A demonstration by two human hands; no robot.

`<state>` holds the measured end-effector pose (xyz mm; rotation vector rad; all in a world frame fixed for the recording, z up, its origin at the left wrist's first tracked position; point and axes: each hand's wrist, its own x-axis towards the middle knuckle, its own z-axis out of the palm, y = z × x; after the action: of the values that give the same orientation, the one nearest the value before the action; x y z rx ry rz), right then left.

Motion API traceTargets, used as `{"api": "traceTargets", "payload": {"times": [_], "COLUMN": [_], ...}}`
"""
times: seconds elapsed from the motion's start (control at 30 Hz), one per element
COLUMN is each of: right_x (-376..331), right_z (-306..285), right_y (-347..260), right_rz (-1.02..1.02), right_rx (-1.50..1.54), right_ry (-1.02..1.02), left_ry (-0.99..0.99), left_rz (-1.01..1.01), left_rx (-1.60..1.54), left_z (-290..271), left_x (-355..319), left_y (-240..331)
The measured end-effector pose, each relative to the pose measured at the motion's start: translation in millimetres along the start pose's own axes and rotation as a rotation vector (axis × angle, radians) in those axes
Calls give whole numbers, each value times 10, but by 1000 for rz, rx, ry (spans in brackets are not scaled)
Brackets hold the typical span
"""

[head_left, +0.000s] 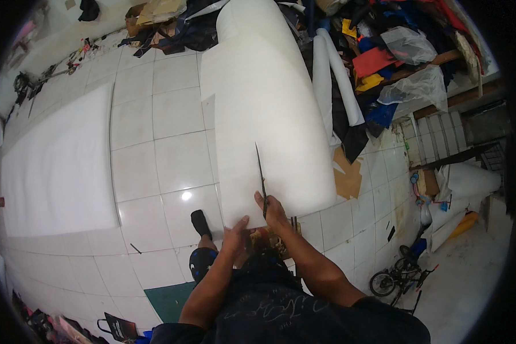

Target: The person unrolls a large white foam sheet from a metal rod in a cluttered workshop. They then use large scissors to cut the foam into rectangular sections while sitting on the floor.

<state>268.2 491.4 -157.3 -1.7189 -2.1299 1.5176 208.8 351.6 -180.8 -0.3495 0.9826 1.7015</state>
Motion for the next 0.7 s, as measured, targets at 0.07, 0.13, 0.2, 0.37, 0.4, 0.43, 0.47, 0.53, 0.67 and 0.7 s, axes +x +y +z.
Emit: {"api": "traceTargets", "payload": {"times": [0.07,0.13,0.2,0.37,0.4,0.43,0.47,0.53,0.67,0.7], "right_x": [-5,40,138,446,519,585,646,742,827,845], "right_z": [-32,-16,-9,-65,-44,-29,-14,0,29,42], "right_y": [-220,-257,-250,-386,-387,-411,-435,-493,-575,-596], "right_rz": [0,4,0,36,23,15,8,-9,-42,-49], "right_rx": [18,-27,-58,-60,-68,-61,-54,-66,-93,-87], "right_ry": [-7,-32,-45,-51,-48,-36,-23,-20,-31,-28], "left_ry": [18,26,10,45,37,23,9,11,-6,-14], "left_rz": [1,-8,-13,-71,-78,-82,-86,-83,-86,-69], "left_rx": [-9,-4,2,19,-8,-36,-62,-22,-43,-28], "left_z": [-64,-113,-151,-53,-26,13,31,-35,-152,-176], "left_x": [37,86,120,60,22,-6,-14,31,158,159], "left_y": [-16,-20,-20,67,89,125,148,134,117,121]}}
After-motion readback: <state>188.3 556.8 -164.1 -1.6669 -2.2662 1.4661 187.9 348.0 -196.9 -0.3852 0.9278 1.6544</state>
